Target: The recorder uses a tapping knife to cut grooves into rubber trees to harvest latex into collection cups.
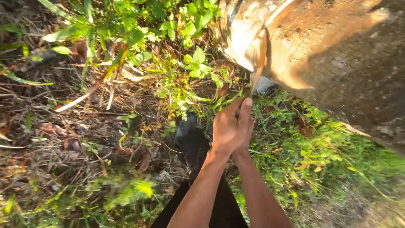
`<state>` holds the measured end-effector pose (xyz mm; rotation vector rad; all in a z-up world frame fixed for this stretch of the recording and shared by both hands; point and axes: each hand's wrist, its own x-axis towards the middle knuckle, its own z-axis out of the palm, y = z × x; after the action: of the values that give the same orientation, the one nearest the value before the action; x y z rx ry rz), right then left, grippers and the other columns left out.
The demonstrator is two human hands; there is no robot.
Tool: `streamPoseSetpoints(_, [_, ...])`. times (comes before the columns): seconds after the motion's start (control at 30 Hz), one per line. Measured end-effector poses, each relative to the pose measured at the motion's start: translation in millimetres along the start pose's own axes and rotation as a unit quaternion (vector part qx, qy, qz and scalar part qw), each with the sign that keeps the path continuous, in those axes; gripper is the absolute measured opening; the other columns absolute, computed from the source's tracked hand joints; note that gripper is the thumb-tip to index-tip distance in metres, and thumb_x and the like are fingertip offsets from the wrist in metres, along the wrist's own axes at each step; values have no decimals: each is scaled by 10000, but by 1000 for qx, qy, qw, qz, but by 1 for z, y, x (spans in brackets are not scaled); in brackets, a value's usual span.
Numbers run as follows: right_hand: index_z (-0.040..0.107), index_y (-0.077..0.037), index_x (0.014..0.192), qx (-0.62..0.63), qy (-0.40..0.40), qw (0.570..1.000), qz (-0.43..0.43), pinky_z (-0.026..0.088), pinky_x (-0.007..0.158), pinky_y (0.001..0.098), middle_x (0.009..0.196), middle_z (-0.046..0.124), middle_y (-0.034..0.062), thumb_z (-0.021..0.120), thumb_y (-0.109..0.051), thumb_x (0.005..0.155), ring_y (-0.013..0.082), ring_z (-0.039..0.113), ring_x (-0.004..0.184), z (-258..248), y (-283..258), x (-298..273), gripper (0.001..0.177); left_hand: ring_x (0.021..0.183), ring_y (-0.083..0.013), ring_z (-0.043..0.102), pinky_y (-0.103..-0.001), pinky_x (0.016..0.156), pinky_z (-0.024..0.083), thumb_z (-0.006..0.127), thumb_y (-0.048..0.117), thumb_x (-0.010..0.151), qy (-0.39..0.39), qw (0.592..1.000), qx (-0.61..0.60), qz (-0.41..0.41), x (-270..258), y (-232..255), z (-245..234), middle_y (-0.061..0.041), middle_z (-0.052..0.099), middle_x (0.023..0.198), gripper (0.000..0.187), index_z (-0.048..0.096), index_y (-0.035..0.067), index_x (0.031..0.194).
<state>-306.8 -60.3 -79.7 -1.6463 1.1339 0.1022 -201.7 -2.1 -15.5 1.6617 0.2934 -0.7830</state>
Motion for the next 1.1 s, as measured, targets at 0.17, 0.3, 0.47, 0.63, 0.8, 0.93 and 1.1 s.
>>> streamPoseSetpoints(0.17, [620, -102, 1066, 91, -12, 995, 28, 451, 648, 283, 854, 539, -51, 477, -411, 1095, 83, 527, 752, -14, 42, 8, 342, 663, -300, 720, -397, 612, 555, 562, 462, 1012, -3, 999, -16, -30, -4, -5, 6, -147, 708, 747, 421, 737, 114, 1172])
streamPoseSetpoints(0.3, [687, -106, 1184, 389, -106, 913, 61, 387, 610, 264, 779, 475, -59, 459, -402, 1128, 64, 455, 667, -37, 92, 15, 378, 646, -341, 690, -397, 598, 537, 549, 437, 1028, 15, 999, -32, 12, -13, -23, 18, -161, 660, 725, 394, 735, 107, 1136])
streamPoseSetpoints(0.47, [596, -126, 964, 79, -28, 996, -16, 415, 628, 311, 820, 509, -52, 475, -444, 1090, 73, 500, 734, -46, 82, 22, 362, 689, -358, 709, -413, 626, 552, 539, 434, 1032, 32, 998, -62, 4, -18, -25, 31, -164, 691, 765, 389, 719, 101, 1123])
streamPoseSetpoints(0.63, [559, -92, 829, 21, -64, 997, 25, 381, 549, 337, 717, 464, -23, 425, -497, 1129, 105, 465, 626, -57, 51, 31, 521, 744, -380, 727, -434, 637, 561, 544, 474, 1009, 86, 993, -75, 3, -22, -22, 45, -180, 716, 791, 438, 737, 105, 1143])
streamPoseSetpoints(0.8, [565, -160, 1182, -64, -165, 981, -83, 514, 666, 363, 859, 569, -29, 444, -387, 1071, 109, 596, 761, -123, 127, 21, 280, 848, -425, 702, -456, 678, 545, 498, 482, 1046, 51, 993, -110, 9, -60, -71, 85, -214, 722, 873, 479, 725, 82, 1182])
streamPoseSetpoints(0.93, [590, -97, 985, 93, -171, 981, -22, 461, 633, 340, 825, 547, -25, 461, -316, 1088, 95, 562, 724, -110, 68, 21, 275, 830, -389, 744, -446, 730, 574, 537, 478, 1021, 115, 985, -131, -10, -62, -62, 96, -206, 737, 857, 473, 724, 69, 1167])
streamPoseSetpoints(1.1, [529, -73, 904, 58, -163, 983, -64, 425, 602, 306, 839, 515, -35, 519, -240, 1099, 90, 517, 719, -102, 77, 46, 257, 814, -359, 752, -409, 691, 585, 536, 418, 1044, 154, 978, -130, 51, -28, -46, 82, -170, 748, 867, 391, 745, 101, 1137])
